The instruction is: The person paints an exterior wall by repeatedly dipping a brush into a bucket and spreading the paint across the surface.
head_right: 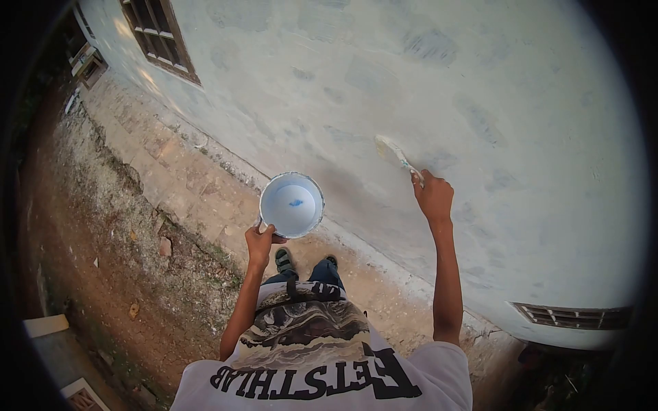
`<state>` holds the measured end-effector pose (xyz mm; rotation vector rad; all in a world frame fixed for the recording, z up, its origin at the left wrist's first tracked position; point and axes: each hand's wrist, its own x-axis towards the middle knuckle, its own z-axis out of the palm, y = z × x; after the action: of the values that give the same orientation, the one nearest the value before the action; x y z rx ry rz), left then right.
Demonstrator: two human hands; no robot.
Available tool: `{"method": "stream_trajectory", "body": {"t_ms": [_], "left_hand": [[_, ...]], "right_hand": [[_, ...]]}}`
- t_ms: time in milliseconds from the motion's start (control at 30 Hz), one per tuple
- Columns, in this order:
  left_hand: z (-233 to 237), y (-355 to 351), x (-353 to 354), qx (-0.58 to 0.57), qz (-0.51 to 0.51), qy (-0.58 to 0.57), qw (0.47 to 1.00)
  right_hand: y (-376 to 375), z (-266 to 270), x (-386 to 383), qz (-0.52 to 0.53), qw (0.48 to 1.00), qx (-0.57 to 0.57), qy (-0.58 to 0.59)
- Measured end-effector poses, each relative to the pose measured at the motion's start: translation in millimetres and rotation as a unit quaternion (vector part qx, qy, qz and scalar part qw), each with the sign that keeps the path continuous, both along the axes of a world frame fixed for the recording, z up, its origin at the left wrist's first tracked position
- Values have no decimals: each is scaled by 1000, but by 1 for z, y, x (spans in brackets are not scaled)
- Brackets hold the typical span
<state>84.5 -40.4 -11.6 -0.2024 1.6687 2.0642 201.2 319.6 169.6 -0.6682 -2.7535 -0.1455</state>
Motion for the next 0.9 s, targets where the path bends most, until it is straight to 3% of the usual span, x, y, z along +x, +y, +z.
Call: {"method": "stream_trajectory", "body": {"t_ms": [133, 300, 600, 900], "left_hand": [[0, 4, -6, 10, 4, -11, 1000], [-2, 4, -6, 6, -7, -9, 1000], [5, 4, -7, 6, 12, 12, 1000], [-5, 5, -14, 6, -3, -20, 1000]], "right_hand": [[5, 30, 40, -59, 997, 40, 23], [-31, 32, 48, -102, 994, 30, -1], [-43, -31, -60, 32, 999, 31, -31], [-25, 41, 16, -78, 996, 47, -14]]}}
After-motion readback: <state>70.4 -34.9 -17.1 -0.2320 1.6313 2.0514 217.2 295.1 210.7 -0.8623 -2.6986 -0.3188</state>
